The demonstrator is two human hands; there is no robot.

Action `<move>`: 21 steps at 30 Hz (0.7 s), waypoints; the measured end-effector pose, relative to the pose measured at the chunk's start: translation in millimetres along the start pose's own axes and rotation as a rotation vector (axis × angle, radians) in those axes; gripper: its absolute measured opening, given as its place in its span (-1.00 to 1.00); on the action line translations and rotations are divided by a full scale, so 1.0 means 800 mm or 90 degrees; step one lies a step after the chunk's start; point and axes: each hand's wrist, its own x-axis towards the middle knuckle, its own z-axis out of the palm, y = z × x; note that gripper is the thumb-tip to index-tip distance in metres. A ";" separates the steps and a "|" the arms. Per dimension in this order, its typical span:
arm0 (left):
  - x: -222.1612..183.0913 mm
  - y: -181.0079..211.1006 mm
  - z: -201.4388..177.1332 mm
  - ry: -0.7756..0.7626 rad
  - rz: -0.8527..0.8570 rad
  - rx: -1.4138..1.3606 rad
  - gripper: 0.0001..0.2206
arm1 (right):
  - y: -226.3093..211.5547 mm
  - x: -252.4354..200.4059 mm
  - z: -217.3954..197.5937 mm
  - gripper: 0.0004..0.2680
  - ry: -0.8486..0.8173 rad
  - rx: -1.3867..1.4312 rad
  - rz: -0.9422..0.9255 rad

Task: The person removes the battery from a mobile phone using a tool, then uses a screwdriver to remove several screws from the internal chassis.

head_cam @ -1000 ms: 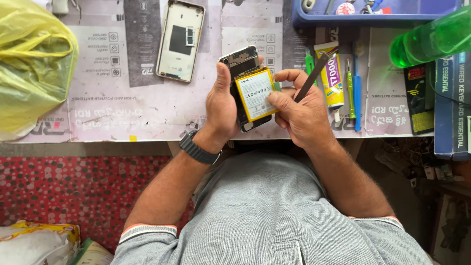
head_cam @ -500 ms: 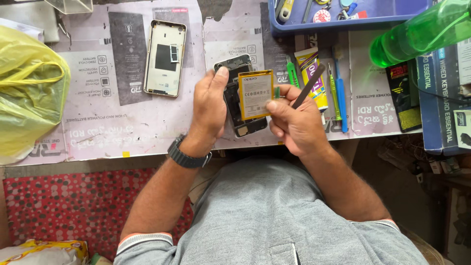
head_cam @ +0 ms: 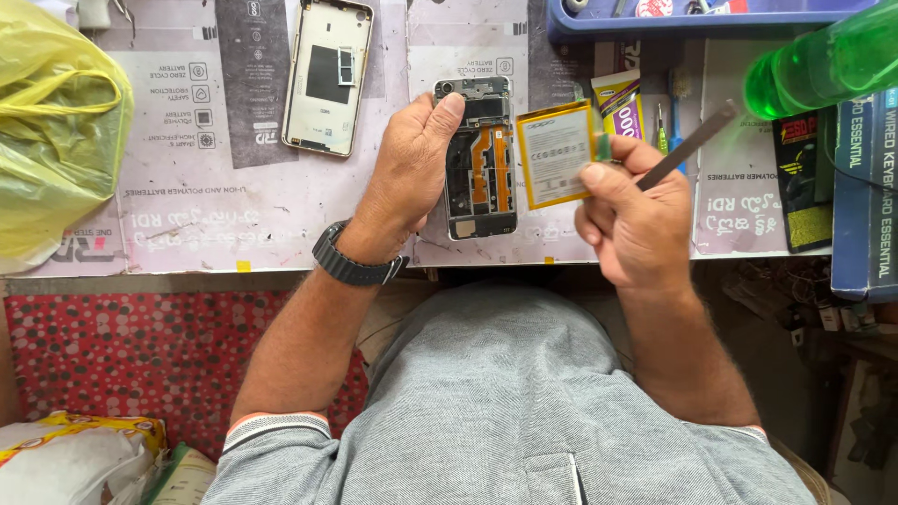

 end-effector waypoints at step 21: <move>-0.022 0.054 0.020 0.151 0.229 0.766 -0.68 | -0.013 -0.001 0.000 -0.81 -0.024 0.040 -0.067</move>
